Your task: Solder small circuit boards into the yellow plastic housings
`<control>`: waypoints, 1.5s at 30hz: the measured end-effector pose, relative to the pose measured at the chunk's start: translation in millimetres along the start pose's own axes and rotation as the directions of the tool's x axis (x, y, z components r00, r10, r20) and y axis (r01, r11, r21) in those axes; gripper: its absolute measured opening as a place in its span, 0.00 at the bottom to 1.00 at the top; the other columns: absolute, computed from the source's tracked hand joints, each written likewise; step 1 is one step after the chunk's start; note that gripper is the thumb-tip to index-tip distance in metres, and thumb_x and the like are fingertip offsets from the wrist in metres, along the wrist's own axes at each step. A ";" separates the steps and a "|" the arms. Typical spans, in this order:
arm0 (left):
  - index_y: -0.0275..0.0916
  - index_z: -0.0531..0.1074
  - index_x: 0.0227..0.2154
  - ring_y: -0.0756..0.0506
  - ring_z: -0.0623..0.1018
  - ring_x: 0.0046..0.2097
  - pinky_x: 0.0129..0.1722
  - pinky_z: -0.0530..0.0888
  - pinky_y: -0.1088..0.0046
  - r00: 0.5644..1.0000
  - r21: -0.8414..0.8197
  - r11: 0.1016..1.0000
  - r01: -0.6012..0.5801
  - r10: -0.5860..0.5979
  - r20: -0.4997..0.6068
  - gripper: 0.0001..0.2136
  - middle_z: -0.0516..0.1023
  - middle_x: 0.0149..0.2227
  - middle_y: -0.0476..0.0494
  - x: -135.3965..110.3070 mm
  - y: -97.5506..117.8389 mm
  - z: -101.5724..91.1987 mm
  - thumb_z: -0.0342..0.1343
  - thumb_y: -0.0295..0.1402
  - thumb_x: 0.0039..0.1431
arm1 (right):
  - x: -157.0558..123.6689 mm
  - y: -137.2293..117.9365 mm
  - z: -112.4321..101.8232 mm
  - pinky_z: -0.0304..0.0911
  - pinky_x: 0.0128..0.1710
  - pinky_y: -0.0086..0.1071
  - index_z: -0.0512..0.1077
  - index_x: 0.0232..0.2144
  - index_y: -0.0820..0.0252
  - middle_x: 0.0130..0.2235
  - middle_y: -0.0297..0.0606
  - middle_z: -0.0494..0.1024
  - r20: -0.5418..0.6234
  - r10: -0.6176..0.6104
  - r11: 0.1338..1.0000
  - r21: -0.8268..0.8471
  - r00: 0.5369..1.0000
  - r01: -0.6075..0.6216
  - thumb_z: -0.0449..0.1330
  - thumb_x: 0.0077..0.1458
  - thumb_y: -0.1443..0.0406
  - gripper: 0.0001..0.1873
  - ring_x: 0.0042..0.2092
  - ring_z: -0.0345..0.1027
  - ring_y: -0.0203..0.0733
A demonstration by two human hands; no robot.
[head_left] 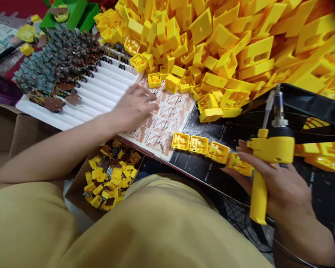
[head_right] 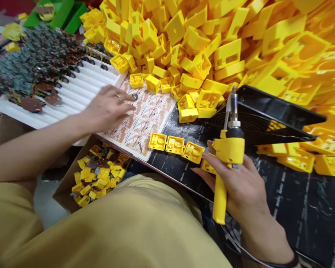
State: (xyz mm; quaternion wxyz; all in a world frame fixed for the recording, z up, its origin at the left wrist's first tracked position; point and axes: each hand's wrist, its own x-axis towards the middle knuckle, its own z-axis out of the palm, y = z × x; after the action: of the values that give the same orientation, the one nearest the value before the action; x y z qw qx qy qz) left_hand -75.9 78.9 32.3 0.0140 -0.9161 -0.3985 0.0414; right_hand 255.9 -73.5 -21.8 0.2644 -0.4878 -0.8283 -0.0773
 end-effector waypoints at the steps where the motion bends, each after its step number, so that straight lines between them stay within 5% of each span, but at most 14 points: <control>1: 0.42 0.75 0.48 0.34 0.65 0.64 0.63 0.57 0.43 0.999 0.061 0.997 0.037 -0.039 0.029 0.15 0.72 0.59 0.42 -1.8 -16.0 -2.4 0.51 0.27 0.59 | 1.1 -3.7 -0.7 0.72 0.42 0.41 0.53 0.66 0.47 0.49 0.41 0.79 -0.033 0.002 1.000 -0.015 0.999 -0.003 0.67 0.54 0.64 0.43 0.44 0.77 0.51; 6: 0.42 0.77 0.40 0.40 0.67 0.62 0.66 0.55 0.48 0.986 -0.020 0.985 0.169 -0.169 -0.004 0.12 0.76 0.54 0.48 6.8 -56.3 -4.4 0.48 0.33 0.63 | 14.6 -19.1 2.9 0.73 0.42 0.35 0.53 0.67 0.51 0.40 0.36 0.81 -0.072 -0.059 0.998 0.030 0.996 0.061 0.65 0.56 0.68 0.41 0.39 0.77 0.45; 10: 0.38 0.76 0.43 0.46 0.76 0.47 0.55 0.72 0.60 0.934 -0.278 0.907 0.316 -0.350 -0.078 0.17 0.81 0.43 0.50 24.6 -54.0 -22.6 0.48 0.43 0.65 | 20.4 -23.7 5.3 0.73 0.38 0.35 0.60 0.63 0.50 0.38 0.33 0.81 -0.081 -0.019 0.994 0.104 0.997 0.027 0.66 0.55 0.68 0.36 0.33 0.76 0.42; 15: 0.35 0.73 0.44 0.49 0.79 0.35 0.36 0.79 0.68 0.953 -0.703 0.677 0.217 -0.304 0.000 0.17 0.81 0.37 0.43 30.5 -32.8 -22.8 0.49 0.43 0.65 | 35.9 -39.1 15.0 0.72 0.31 0.28 0.62 0.61 0.49 0.36 0.29 0.81 -0.138 0.138 0.971 0.215 0.981 -0.107 0.61 0.58 0.73 0.31 0.31 0.76 0.37; 20: 0.34 0.73 0.35 0.49 0.79 0.32 0.32 0.78 0.71 0.976 -0.817 0.565 0.115 -0.219 -0.014 0.11 0.80 0.32 0.41 21.4 12.9 2.7 0.52 0.37 0.62 | 75.1 -63.6 38.2 0.75 0.43 0.31 0.66 0.52 0.54 0.46 0.37 0.79 -0.176 0.228 0.925 0.348 0.958 -0.156 0.66 0.55 0.63 0.23 0.44 0.77 0.41; 23: 0.34 0.73 0.30 0.50 0.78 0.32 0.33 0.76 0.73 0.983 -0.876 0.481 0.037 -0.173 -0.054 0.08 0.79 0.29 0.45 18.0 31.3 6.2 0.54 0.34 0.57 | 94.8 -73.6 50.2 0.75 0.39 0.31 0.66 0.48 0.55 0.43 0.37 0.79 -0.163 0.242 0.889 0.432 0.956 -0.151 0.67 0.53 0.55 0.24 0.40 0.77 0.41; 27: 0.35 0.75 0.35 0.51 0.76 0.29 0.31 0.72 0.75 0.993 -0.822 0.568 -0.035 -0.075 -0.094 0.08 0.77 0.27 0.48 13.8 19.0 -2.0 0.55 0.32 0.55 | 102.1 -71.8 51.0 0.72 0.31 0.25 0.68 0.42 0.53 0.35 0.29 0.78 -0.190 0.369 0.839 0.489 0.910 -0.238 0.65 0.57 0.62 0.12 0.33 0.76 0.35; 33: 0.40 0.72 0.48 0.47 0.78 0.34 0.36 0.70 0.71 0.991 -0.491 0.868 0.071 -0.115 -0.061 0.17 0.78 0.29 0.50 11.6 -39.3 -6.3 0.56 0.29 0.54 | 99.0 -56.6 40.7 0.74 0.36 0.31 0.69 0.42 0.54 0.34 0.30 0.78 -0.126 0.524 0.727 0.582 0.843 -0.365 0.66 0.53 0.61 0.15 0.35 0.76 0.38; 38: 0.35 0.76 0.44 0.34 0.74 0.53 0.47 0.70 0.56 0.971 -0.096 0.983 0.155 -0.170 -0.170 0.12 0.79 0.44 0.35 13.1 -26.1 -1.6 0.52 0.30 0.61 | 101.1 -57.8 44.0 0.74 0.34 0.29 0.69 0.41 0.54 0.32 0.29 0.78 -0.097 0.580 0.643 0.664 0.809 -0.381 0.68 0.51 0.61 0.16 0.33 0.76 0.37; 40: 0.34 0.78 0.40 0.34 0.73 0.53 0.47 0.70 0.56 0.978 -0.124 0.989 0.078 -0.100 -0.183 0.13 0.78 0.46 0.34 10.2 -5.5 -0.9 0.49 0.33 0.64 | 101.5 -60.1 45.4 0.75 0.34 0.29 0.69 0.41 0.54 0.33 0.30 0.78 -0.130 0.569 0.665 0.653 0.812 -0.362 0.68 0.51 0.61 0.16 0.33 0.77 0.37; 42: 0.35 0.79 0.37 0.39 0.77 0.47 0.45 0.71 0.62 0.983 -0.336 0.942 -0.020 -0.043 -0.180 0.13 0.80 0.43 0.38 7.0 14.9 2.5 0.50 0.35 0.64 | 100.9 -62.7 45.9 0.75 0.34 0.29 0.69 0.41 0.54 0.34 0.31 0.78 -0.172 0.544 0.699 0.634 0.821 -0.331 0.68 0.52 0.61 0.15 0.34 0.77 0.38; 45: 0.36 0.80 0.36 0.46 0.78 0.39 0.40 0.71 0.69 0.983 -0.739 0.666 -0.096 -0.053 -0.176 0.14 0.81 0.35 0.44 5.0 37.1 13.5 0.51 0.38 0.63 | 98.2 -66.4 45.5 0.75 0.31 0.27 0.68 0.43 0.54 0.36 0.32 0.78 -0.265 0.423 0.823 0.512 0.867 -0.245 0.66 0.55 0.63 0.14 0.34 0.77 0.38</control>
State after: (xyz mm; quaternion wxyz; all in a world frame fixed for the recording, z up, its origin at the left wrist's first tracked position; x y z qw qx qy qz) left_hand -46.6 57.2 16.3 -0.3252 -0.8463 -0.3667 -0.2089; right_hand 145.3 -14.6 -1.4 0.5320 -0.5273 -0.6576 0.0808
